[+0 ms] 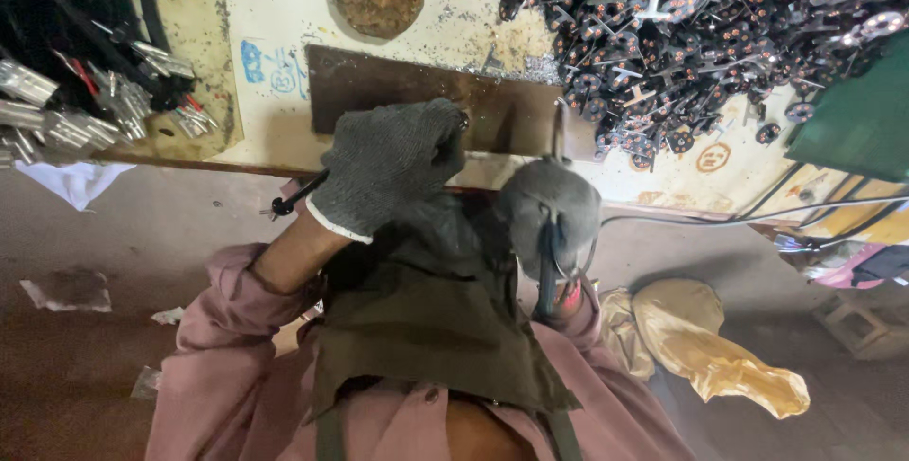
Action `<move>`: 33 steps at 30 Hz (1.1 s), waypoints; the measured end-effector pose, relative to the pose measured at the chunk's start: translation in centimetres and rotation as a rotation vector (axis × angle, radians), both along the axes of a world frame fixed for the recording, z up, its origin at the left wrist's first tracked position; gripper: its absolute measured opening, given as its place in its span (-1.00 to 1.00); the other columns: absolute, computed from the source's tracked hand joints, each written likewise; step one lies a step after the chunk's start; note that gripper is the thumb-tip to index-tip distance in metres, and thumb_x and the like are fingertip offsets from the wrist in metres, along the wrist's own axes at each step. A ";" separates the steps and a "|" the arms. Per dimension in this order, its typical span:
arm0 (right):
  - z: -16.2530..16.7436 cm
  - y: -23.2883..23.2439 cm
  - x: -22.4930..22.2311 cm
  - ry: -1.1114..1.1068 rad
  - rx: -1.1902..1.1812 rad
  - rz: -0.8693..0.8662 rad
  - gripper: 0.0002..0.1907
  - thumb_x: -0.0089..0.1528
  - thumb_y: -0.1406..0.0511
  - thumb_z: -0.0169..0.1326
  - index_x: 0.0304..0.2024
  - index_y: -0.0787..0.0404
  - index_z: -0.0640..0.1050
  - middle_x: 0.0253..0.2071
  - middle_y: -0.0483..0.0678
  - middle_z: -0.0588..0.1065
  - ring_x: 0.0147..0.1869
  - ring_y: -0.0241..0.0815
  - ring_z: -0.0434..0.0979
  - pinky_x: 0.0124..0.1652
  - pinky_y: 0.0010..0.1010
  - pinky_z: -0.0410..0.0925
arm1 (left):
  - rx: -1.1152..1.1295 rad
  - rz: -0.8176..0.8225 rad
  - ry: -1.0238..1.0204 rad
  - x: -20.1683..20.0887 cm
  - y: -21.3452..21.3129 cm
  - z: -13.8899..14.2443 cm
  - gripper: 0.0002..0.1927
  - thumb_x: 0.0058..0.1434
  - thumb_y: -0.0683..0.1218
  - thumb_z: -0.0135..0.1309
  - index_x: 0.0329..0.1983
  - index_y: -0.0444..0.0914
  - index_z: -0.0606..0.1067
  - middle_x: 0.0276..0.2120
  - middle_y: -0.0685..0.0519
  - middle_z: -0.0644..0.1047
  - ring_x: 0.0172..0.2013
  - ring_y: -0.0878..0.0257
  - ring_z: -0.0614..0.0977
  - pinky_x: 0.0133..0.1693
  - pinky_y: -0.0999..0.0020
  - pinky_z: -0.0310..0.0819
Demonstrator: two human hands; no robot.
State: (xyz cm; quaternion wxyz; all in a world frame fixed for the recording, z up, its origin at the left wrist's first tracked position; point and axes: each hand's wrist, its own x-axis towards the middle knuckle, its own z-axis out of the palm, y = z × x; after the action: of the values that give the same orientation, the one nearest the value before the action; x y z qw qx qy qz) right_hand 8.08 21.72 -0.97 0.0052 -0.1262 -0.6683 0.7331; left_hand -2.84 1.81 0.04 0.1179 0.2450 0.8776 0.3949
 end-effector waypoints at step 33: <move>1.1 -4.3 -1.2 0.028 0.579 0.020 -0.63 0.21 0.44 0.33 0.03 0.21 0.52 -0.11 0.02 0.59 -0.08 -0.14 0.67 -0.08 -0.39 0.50 | 0.596 0.178 -0.578 2.8 -2.0 0.6 -0.82 0.45 -0.21 0.04 0.08 -0.32 0.45 -0.06 -0.05 0.54 -0.05 0.20 0.57 0.01 0.26 0.51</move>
State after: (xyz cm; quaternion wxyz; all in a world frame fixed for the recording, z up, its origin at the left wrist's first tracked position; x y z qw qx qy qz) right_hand 6.83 17.41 0.17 0.0428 -0.1026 -0.8510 0.5133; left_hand -0.08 -0.19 0.61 0.2486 0.0708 0.6736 0.6925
